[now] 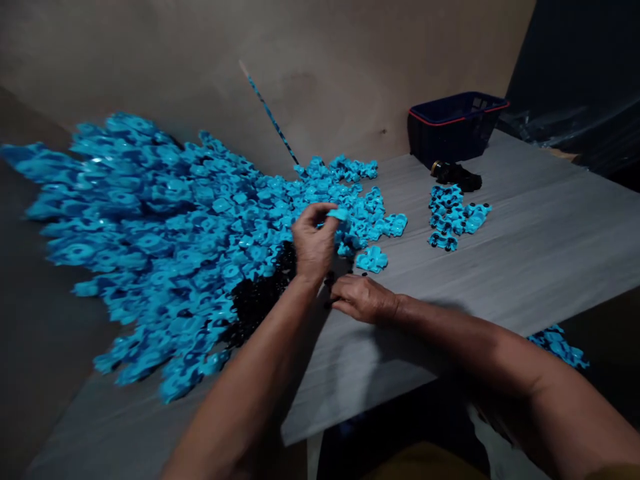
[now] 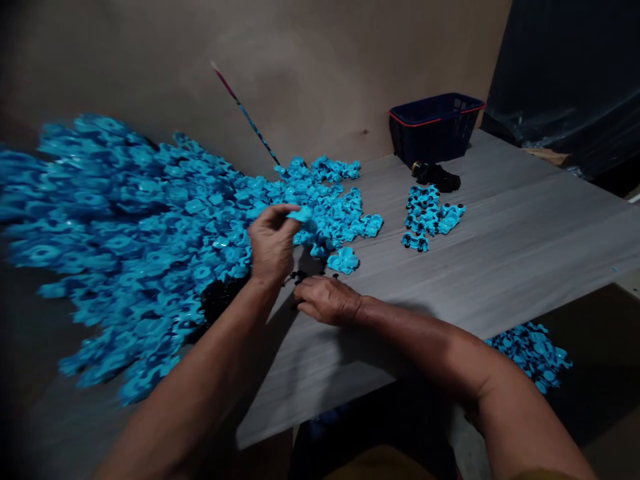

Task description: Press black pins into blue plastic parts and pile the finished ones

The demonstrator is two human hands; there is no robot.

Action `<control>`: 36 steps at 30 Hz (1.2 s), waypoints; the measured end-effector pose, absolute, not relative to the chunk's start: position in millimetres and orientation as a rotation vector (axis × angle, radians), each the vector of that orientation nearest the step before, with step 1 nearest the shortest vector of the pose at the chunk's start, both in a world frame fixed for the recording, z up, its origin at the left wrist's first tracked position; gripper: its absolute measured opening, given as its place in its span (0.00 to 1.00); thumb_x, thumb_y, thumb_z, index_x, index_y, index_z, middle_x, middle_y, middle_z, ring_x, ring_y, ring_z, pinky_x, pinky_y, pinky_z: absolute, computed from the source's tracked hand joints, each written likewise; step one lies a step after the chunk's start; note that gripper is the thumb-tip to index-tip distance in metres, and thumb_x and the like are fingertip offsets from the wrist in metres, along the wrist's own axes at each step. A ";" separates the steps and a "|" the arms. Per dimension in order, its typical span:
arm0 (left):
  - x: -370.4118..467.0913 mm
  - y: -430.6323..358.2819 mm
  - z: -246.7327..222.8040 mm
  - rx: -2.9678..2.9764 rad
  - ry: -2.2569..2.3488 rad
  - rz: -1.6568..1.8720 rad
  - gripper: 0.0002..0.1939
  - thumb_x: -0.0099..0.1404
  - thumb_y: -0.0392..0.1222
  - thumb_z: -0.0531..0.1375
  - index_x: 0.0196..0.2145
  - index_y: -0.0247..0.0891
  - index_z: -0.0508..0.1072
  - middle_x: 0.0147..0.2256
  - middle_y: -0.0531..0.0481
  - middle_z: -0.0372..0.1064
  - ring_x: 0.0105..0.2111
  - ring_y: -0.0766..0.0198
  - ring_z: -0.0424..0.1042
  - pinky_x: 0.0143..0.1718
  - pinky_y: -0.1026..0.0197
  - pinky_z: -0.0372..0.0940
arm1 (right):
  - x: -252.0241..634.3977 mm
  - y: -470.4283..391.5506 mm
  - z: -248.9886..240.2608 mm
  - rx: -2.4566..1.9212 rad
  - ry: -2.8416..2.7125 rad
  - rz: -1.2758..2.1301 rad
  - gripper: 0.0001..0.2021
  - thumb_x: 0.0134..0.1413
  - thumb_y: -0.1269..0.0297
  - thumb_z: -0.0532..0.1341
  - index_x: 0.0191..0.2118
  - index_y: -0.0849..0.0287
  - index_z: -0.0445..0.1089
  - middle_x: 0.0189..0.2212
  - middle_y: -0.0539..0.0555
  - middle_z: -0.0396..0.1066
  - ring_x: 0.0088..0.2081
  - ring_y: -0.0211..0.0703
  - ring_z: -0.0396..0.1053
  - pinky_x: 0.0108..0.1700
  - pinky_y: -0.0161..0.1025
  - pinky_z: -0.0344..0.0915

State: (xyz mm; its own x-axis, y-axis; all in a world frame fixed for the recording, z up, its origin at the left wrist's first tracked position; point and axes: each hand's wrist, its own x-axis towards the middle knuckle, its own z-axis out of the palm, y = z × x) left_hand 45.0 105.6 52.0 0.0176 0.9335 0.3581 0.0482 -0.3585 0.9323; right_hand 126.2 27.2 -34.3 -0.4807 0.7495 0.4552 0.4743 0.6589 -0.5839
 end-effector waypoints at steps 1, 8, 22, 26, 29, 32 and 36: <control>31.5 98.2 53.0 1.315 1.027 1.487 0.07 0.54 0.37 0.65 0.33 0.40 0.75 0.29 0.54 0.70 0.33 0.65 0.73 0.35 0.66 0.67 | 127.1 27.4 -34.5 -0.919 -2.079 0.553 0.02 0.59 0.70 0.63 0.34 0.59 0.70 0.33 0.54 0.74 0.37 0.42 0.71 0.43 0.38 0.68; -8.4 39.5 30.6 0.631 0.994 1.215 0.07 0.60 0.38 0.64 0.36 0.37 0.70 0.26 0.55 0.69 0.24 0.64 0.75 0.15 0.70 0.61 | 140.4 29.8 -26.0 -1.074 -1.343 0.785 0.05 0.53 0.63 0.64 0.30 0.58 0.71 0.22 0.46 0.67 0.24 0.34 0.63 0.29 0.33 0.62; -12.0 25.1 10.8 0.825 0.872 1.134 0.18 0.54 0.37 0.69 0.43 0.37 0.72 0.40 0.48 0.75 0.33 0.64 0.77 0.26 0.66 0.71 | 142.1 16.1 -6.5 -0.977 -1.255 0.720 0.06 0.52 0.63 0.69 0.34 0.56 0.74 0.31 0.50 0.77 0.32 0.38 0.75 0.35 0.36 0.72; -6.1 21.3 6.0 0.918 0.868 1.157 0.20 0.55 0.38 0.69 0.46 0.38 0.74 0.35 0.52 0.74 0.31 0.67 0.74 0.28 0.67 0.71 | 141.4 10.4 -3.1 -0.931 -1.493 0.455 0.02 0.56 0.66 0.68 0.35 0.55 0.74 0.32 0.51 0.78 0.34 0.40 0.76 0.38 0.39 0.72; -4.0 17.7 6.3 0.960 0.881 1.154 0.20 0.55 0.39 0.69 0.46 0.38 0.75 0.38 0.50 0.76 0.34 0.66 0.75 0.29 0.69 0.69 | 141.9 9.3 -1.4 -0.917 -1.593 0.293 0.02 0.58 0.66 0.67 0.35 0.55 0.75 0.30 0.51 0.78 0.35 0.42 0.77 0.38 0.40 0.73; -3.5 14.7 7.8 0.968 0.873 1.139 0.21 0.55 0.39 0.70 0.47 0.38 0.75 0.43 0.47 0.77 0.35 0.66 0.75 0.30 0.69 0.69 | 142.2 8.7 -1.0 -0.913 -1.631 0.227 0.01 0.59 0.66 0.67 0.35 0.54 0.75 0.30 0.50 0.78 0.35 0.42 0.77 0.39 0.40 0.72; -3.7 13.1 7.8 0.984 0.845 1.128 0.25 0.58 0.40 0.69 0.53 0.39 0.73 0.40 0.49 0.77 0.35 0.66 0.75 0.31 0.69 0.69 | 142.0 6.3 -0.4 -0.933 -1.600 0.227 0.01 0.59 0.67 0.66 0.36 0.55 0.76 0.30 0.50 0.78 0.33 0.40 0.76 0.38 0.39 0.72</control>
State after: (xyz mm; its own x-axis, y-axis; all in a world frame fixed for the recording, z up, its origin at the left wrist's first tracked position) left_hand -3.7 13.1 7.8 0.2286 0.9720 -0.0545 -0.3262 0.1292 0.9364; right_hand 142.0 6.3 -0.4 0.0320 0.6699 0.7417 0.4370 0.6580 -0.6132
